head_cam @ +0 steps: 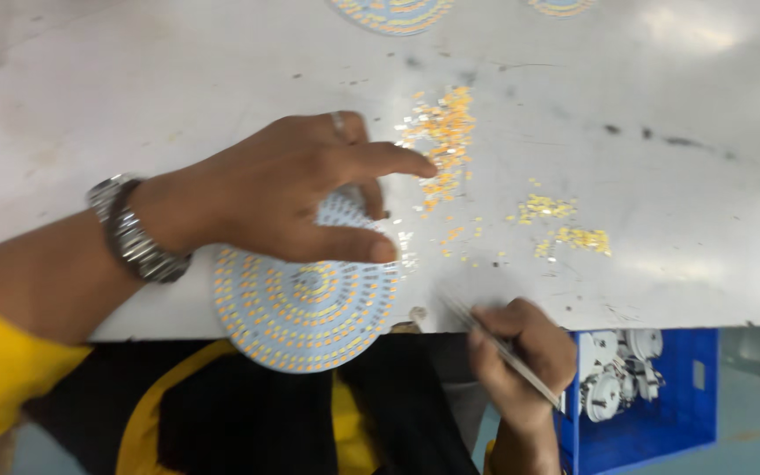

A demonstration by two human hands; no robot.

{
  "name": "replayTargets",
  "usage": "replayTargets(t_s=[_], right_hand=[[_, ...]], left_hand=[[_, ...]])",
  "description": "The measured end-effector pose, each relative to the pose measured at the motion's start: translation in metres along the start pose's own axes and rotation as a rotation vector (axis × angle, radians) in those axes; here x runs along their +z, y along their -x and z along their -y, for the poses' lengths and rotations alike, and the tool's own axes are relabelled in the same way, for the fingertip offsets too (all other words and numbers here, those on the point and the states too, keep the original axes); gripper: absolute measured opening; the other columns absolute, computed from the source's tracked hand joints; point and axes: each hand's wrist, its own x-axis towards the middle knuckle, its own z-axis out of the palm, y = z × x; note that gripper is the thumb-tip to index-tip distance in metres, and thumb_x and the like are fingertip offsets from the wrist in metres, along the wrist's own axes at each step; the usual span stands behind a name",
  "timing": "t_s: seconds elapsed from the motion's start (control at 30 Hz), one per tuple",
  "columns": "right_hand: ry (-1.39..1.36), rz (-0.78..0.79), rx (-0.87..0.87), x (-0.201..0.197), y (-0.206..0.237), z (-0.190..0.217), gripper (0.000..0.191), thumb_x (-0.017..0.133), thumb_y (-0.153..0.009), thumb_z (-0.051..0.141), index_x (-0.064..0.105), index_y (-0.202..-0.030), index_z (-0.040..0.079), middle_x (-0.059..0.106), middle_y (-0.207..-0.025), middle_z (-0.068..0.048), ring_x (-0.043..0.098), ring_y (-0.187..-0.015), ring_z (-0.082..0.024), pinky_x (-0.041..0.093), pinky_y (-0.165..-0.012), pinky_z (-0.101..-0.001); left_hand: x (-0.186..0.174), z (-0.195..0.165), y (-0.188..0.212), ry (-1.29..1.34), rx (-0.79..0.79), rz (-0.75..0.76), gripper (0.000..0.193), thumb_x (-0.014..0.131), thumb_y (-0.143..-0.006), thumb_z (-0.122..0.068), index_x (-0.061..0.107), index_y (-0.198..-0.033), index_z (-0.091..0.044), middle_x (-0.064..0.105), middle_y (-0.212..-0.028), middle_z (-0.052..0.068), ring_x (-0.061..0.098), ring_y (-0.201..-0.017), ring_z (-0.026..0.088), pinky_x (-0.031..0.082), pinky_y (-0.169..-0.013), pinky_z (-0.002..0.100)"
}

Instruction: The person uses tweezers to pick up small yellow LED components from a pile on the table and places them into empty slots on a circular LED board. The person repeats this process, filling the board with LEDs one by one.

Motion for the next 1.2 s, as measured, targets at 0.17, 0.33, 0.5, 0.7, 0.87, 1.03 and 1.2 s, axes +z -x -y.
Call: replayTargets(t_s=[0.17,0.33,0.5,0.7,0.87,1.03,1.2], right_hand=[[0.006,-0.114,0.106,-0.015,-0.003,-0.020,0.012,0.074,-0.085,0.003,0.070,-0.092,-0.006,0.065,-0.075,-0.005,0.055,-0.064,-0.006,0.040,-0.059,-0.0207],[0.044,-0.082,0.048,-0.014,-0.002,-0.019,0.015,0.076,-0.082,0.004,0.071,-0.092,-0.006,0.067,-0.076,-0.007,0.058,-0.065,-0.008,0.042,-0.060,-0.0200],[0.059,-0.099,0.053,-0.012,-0.003,-0.015,0.014,0.076,-0.084,0.004,0.070,-0.092,-0.006,0.068,-0.077,-0.008,0.058,-0.065,-0.008,0.042,-0.059,-0.0204],[0.028,-0.112,0.071,-0.013,-0.001,-0.018,0.014,0.076,-0.085,0.004,0.071,-0.093,-0.007,0.067,-0.075,-0.008,0.056,-0.063,-0.008,0.039,-0.058,-0.0202],[0.009,-0.111,0.052,-0.009,-0.002,-0.016,0.012,0.074,-0.085,0.001,0.070,-0.094,-0.007,0.066,-0.076,-0.008,0.055,-0.063,-0.009,0.038,-0.057,-0.0214],[-0.063,0.035,-0.130,0.004,-0.006,0.000,0.010,0.075,-0.082,0.002,0.067,-0.087,-0.002,0.064,-0.074,-0.008,0.057,-0.061,-0.012,0.040,-0.056,-0.0248],[-0.052,0.233,-0.222,0.018,-0.012,0.015,0.014,0.079,-0.070,0.006,0.070,-0.080,0.002,0.059,-0.062,-0.004,0.053,-0.051,-0.015,0.036,-0.049,-0.0289]], left_hand=[[0.000,-0.002,0.000,0.022,-0.028,0.017,0.074,0.069,-0.084,-0.059,0.062,-0.139,-0.009,0.081,-0.088,-0.002,0.063,-0.099,0.021,0.051,-0.084,0.038],[-0.002,-0.003,0.003,0.033,-0.013,0.007,0.075,0.068,-0.085,-0.060,0.062,-0.140,-0.009,0.081,-0.091,-0.002,0.063,-0.101,0.022,0.052,-0.088,0.039],[-0.003,-0.003,0.004,0.053,-0.036,0.021,0.078,0.067,-0.084,-0.062,0.061,-0.141,-0.009,0.081,-0.091,-0.001,0.064,-0.100,0.022,0.052,-0.088,0.039],[-0.001,-0.003,0.004,0.044,-0.022,0.009,0.077,0.066,-0.086,-0.063,0.061,-0.141,-0.009,0.081,-0.091,-0.001,0.064,-0.105,0.023,0.052,-0.089,0.039],[0.000,-0.002,0.002,0.031,-0.017,0.013,0.075,0.068,-0.086,-0.061,0.062,-0.140,-0.009,0.081,-0.090,-0.002,0.064,-0.100,0.022,0.052,-0.085,0.039],[0.002,0.000,0.004,0.010,-0.022,0.008,0.073,0.068,-0.089,-0.061,0.060,-0.143,-0.012,0.080,-0.089,-0.002,0.062,-0.095,0.021,0.050,-0.082,0.039],[0.003,0.001,0.003,0.024,-0.022,0.000,0.074,0.066,-0.090,-0.065,0.059,-0.144,-0.016,0.079,-0.086,-0.003,0.062,-0.095,0.018,0.050,-0.081,0.037]])
